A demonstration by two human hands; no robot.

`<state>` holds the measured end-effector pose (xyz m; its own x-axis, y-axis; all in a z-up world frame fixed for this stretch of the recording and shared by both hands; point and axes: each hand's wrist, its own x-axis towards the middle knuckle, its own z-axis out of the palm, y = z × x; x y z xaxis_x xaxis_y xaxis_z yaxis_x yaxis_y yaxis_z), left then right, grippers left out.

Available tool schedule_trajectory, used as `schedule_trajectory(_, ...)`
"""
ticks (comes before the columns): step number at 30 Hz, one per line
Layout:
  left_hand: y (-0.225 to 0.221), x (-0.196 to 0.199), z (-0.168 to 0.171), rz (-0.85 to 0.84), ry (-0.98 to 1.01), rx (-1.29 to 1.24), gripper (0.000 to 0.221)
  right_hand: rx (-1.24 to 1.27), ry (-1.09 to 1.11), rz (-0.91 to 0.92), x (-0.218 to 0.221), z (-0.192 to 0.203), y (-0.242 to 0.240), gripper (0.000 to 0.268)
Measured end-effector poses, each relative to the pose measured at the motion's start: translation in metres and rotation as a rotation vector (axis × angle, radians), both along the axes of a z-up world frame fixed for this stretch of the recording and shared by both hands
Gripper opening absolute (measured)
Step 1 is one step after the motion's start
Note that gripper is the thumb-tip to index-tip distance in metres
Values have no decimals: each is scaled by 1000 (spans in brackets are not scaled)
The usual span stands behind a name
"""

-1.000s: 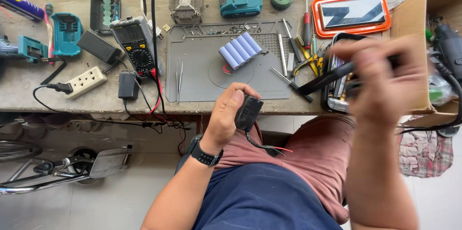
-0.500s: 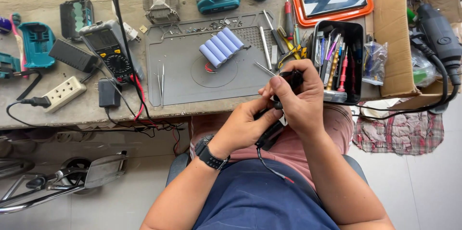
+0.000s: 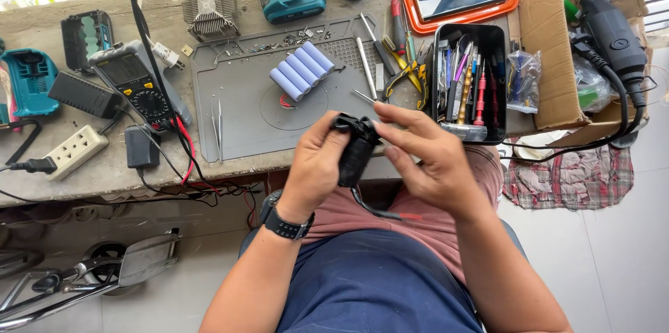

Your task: Repairing a battery pack by fitting the plastic housing onto the battery cells and managing internal wiring.

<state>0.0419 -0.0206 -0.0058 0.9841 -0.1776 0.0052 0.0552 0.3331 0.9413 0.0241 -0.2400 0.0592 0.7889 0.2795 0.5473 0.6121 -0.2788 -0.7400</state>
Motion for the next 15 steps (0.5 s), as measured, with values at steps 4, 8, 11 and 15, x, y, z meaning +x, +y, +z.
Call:
schedule_trajectory(4,7,-5,17,-8,-4,14,25,0,7,-68,-2,9,-13,22)
schedule_trajectory(8,-1,-13,40,-83,-64,116,21,247,178,-113,2,-13,-16,14)
schedule_trajectory(11,-1,-16,40,-161,-189,357,16,314,351,23,6,-9,-3,46)
schedule_trajectory(15,3,-17,50,-290,-139,454,21,146,330,200,2,-6,16,62)
